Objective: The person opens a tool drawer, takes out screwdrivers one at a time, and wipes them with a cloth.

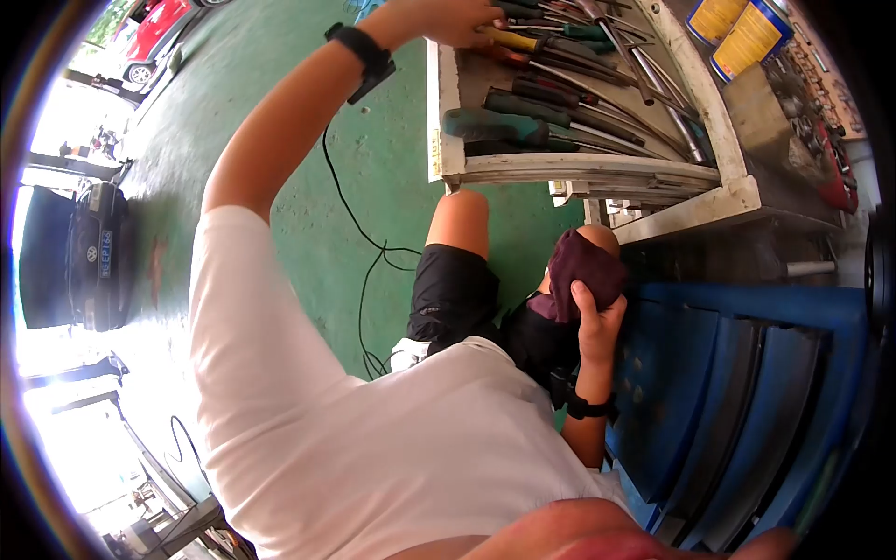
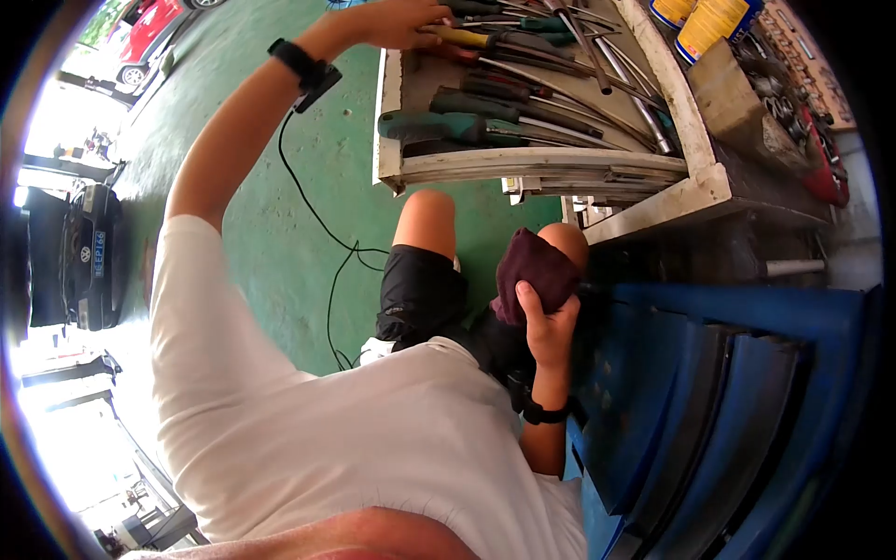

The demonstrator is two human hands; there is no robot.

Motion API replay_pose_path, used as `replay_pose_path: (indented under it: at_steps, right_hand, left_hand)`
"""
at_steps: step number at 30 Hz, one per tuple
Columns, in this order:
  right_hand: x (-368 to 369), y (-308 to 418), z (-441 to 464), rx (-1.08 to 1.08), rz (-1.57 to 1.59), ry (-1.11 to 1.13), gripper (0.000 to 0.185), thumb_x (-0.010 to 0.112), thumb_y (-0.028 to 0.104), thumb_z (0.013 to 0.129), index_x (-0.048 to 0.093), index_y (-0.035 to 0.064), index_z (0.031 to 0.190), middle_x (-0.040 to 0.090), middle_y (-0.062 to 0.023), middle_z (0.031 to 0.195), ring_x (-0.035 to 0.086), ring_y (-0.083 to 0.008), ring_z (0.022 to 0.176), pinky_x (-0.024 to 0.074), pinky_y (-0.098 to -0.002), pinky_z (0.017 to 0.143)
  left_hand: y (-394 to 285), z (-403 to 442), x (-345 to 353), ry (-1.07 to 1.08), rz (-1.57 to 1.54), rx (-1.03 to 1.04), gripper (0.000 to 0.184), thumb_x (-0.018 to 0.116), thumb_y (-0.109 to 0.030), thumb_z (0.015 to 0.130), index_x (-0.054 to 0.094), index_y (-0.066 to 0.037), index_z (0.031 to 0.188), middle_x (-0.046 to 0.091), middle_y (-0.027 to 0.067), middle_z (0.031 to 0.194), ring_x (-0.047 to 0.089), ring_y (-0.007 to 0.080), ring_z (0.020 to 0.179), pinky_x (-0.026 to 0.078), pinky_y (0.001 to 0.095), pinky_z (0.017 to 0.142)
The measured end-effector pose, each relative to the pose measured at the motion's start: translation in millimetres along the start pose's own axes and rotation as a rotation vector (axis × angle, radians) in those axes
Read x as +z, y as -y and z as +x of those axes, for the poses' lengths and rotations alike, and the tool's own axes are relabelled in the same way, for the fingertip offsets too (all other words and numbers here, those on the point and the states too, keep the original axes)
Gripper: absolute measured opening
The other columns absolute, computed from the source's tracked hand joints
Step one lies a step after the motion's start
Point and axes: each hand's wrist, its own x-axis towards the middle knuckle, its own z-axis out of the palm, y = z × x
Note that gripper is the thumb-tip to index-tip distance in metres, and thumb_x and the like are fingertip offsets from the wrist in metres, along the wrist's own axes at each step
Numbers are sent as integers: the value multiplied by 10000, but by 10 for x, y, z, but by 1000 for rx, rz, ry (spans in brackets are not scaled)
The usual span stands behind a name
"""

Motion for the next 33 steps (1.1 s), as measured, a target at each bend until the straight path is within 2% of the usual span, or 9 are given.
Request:
replay_pose_path:
  at_steps: [2, 6, 7, 13, 19, 22, 24, 26, 33]
  right_hand:
    - [-26, -7, -24, -23, 11, -56, 154, 691, 103, 910, 703, -29, 987, 719, -37, 951, 657, -113, 831, 524, -271, 771]
    - [-187, -124, -28, -27, 17, -138, 164, 691, 102, 909, 698, -31, 1004, 718, -40, 963, 651, -111, 849, 518, -267, 791]
    - [-205, -117, -20, -30, 20, -140, 164, 691, 102, 909, 698, -31, 1004, 718, -40, 963, 651, -111, 849, 518, -267, 791]
    - [-278, -108, 84, -40, 15, -150, 199, 696, 126, 906, 694, -40, 1014, 719, -57, 956, 658, -120, 830, 524, -271, 777]
    - [-206, 5, 175, 79, 107, -47, 220, 703, 142, 905, 686, -32, 1038, 717, -55, 969, 663, -123, 828, 533, -277, 761]
    - [-225, -22, 154, 31, 46, -85, 228, 713, 147, 901, 683, -30, 1041, 711, -49, 982, 660, -129, 848, 529, -277, 782]
    - [-233, -24, 138, -19, 25, -98, 238, 724, 153, 897, 681, -28, 1045, 706, -46, 990, 656, -132, 871, 523, -279, 810]
    - [-258, -98, 107, -18, 46, -108, 254, 729, 164, 893, 679, -28, 1052, 704, -45, 995, 652, -133, 881, 521, -287, 822]
    - [-331, -10, 119, -133, -164, 31, 249, 740, 206, 867, 698, -27, 944, 725, -114, 884, 689, -225, 821, 527, -344, 809]
  left_hand:
    - [254, 204, 199, 122, 342, 155, 398, 488, -362, 980, 603, -80, 1236, 669, 165, 1083, 659, 373, 959, 525, 486, 787]
    - [215, 355, 47, 540, 376, -176, 363, 510, -301, 990, 587, -36, 1225, 662, 185, 1103, 667, 345, 937, 530, 464, 777]
    - [132, 272, 117, 377, 274, -313, 470, 422, -503, 1045, 525, -126, 1306, 664, 146, 1120, 643, 371, 1040, 480, 480, 943]
    - [300, 50, 247, -20, -35, -171, 447, 440, -480, 1051, 551, -70, 1187, 657, 151, 951, 667, 332, 893, 508, 422, 821]
    - [183, -117, -158, -365, -352, -214, 446, 509, -393, 1034, 555, 24, 1186, 652, 198, 1076, 636, 292, 1005, 506, 376, 882]
    - [239, -257, -201, -344, -740, -89, 403, 527, -357, 1036, 567, 23, 1163, 651, 187, 1066, 631, 280, 1006, 502, 383, 864]
    - [201, -487, -200, -375, -618, -100, 314, 587, -302, 999, 611, -8, 1104, 669, 179, 1043, 661, 303, 949, 513, 406, 803]
    - [215, -696, -108, -307, -412, -117, 423, 434, -438, 1069, 554, -36, 1121, 618, 125, 878, 628, 244, 809, 484, 368, 767]
    - [-264, -1633, -181, -141, -512, -274, 383, 464, -382, 1072, 543, -7, 1071, 585, 90, 816, 581, 191, 758, 464, 337, 734]
